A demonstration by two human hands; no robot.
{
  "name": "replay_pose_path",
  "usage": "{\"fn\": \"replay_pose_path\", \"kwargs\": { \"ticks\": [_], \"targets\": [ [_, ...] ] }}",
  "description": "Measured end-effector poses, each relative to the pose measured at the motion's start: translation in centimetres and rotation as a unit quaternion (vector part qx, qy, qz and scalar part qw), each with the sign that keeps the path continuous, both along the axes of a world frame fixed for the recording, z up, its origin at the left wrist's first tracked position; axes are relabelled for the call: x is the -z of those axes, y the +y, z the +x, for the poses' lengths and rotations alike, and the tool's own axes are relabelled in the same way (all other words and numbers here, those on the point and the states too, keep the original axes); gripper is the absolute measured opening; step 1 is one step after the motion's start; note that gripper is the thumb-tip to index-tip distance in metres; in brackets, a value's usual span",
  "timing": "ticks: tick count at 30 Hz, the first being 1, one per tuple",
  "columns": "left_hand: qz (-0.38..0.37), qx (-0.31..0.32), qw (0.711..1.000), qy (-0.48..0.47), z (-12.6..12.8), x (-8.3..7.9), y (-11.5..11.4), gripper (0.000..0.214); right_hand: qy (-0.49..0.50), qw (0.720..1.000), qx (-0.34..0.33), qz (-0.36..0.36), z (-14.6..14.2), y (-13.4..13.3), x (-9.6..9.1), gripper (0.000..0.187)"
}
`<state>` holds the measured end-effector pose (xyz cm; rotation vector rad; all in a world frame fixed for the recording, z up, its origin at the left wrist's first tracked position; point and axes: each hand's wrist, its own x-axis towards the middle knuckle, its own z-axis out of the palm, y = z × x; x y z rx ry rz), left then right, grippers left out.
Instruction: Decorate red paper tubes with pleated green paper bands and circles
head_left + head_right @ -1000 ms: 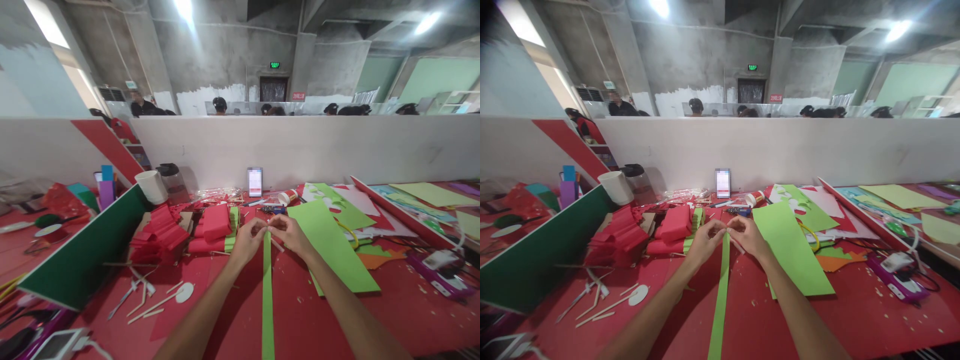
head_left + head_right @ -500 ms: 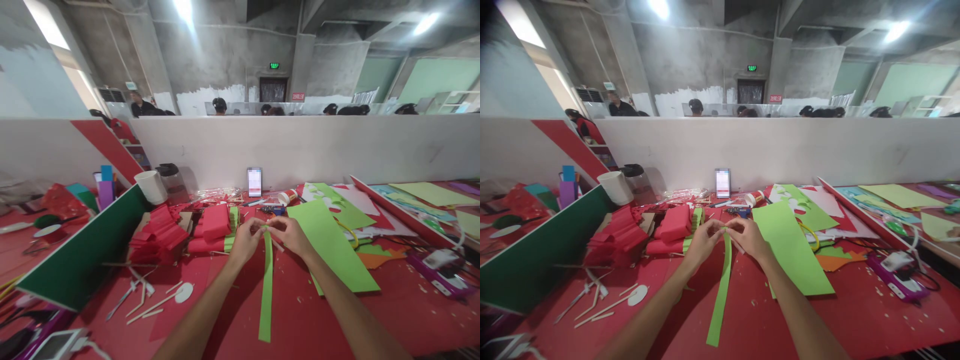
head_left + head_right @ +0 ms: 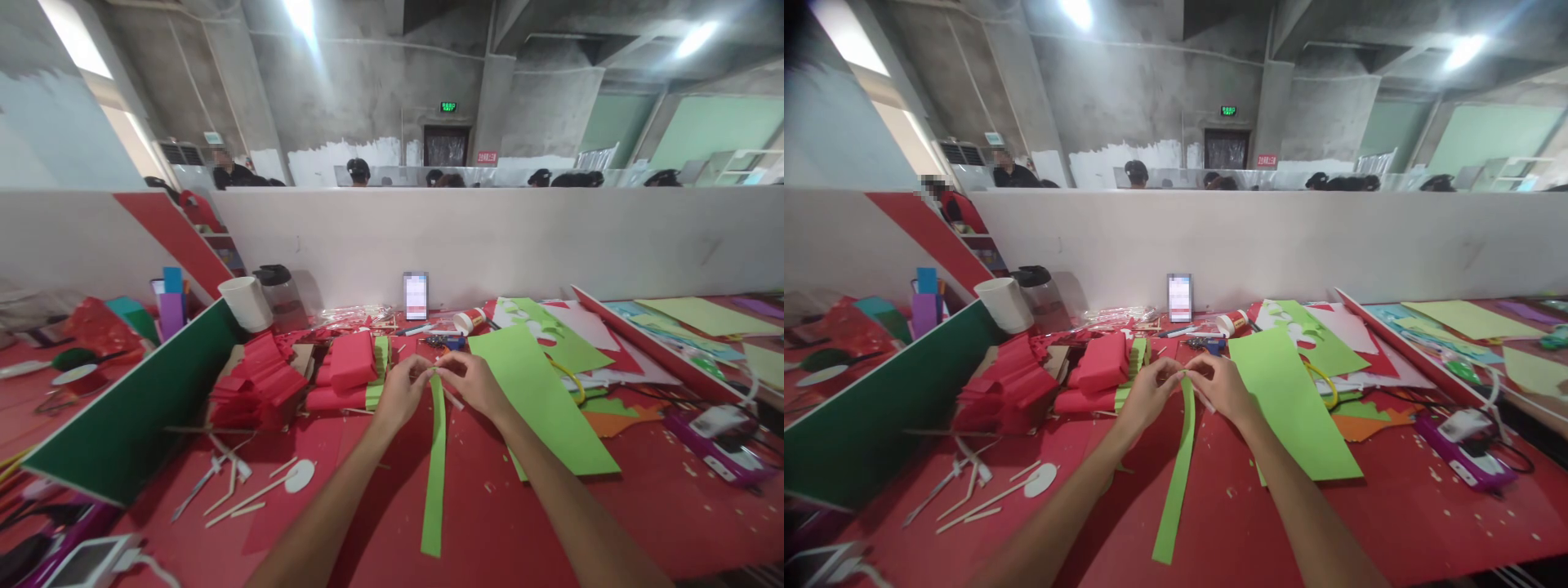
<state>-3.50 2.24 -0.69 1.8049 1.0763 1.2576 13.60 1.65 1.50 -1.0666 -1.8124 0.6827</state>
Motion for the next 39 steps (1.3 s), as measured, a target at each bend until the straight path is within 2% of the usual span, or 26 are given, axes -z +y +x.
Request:
{"fn": "replay_pose_path", "kwargs": {
  "ticks": [12,21,27,31,36,39],
  "targets": [
    [-0.011,-0.005,1.000,0.004,-0.14,-0.64,-0.44,0.015,0.013,1.000,0.003,-0.009,-0.56,-0.70,-0.36,0.010],
    [-0.004,-0.012,1.000,0.025,-0.37,-0.71,-0.55,0.009,0.015,0.999,-0.040,-0.011,-0.54,-0.56,0.06,0.010],
    [-0.011,0.012,1.000,-0.006,-0.08,-0.81,-0.37,0.018,0.000,1.000,0.000,0.009,-0.35,-0.45,-0.10,0.007],
    [-0.041,0.040,0.997,-0.046,-0.16,-0.91,-0.18,0.029,0.006,1.000,-0.003,0.027,-0.20,-0.46,-0.36,0.008],
    [-0.057,0.047,0.995,-0.067,-0.34,-0.90,-0.08,0.029,-0.001,0.999,0.002,0.039,-0.14,-0.49,-0.52,0.009],
    [-0.061,0.039,0.994,-0.077,-0.38,-0.76,-0.05,0.026,0.014,1.000,-0.002,0.010,-0.10,-0.34,-0.43,0.009]
  ]
}}
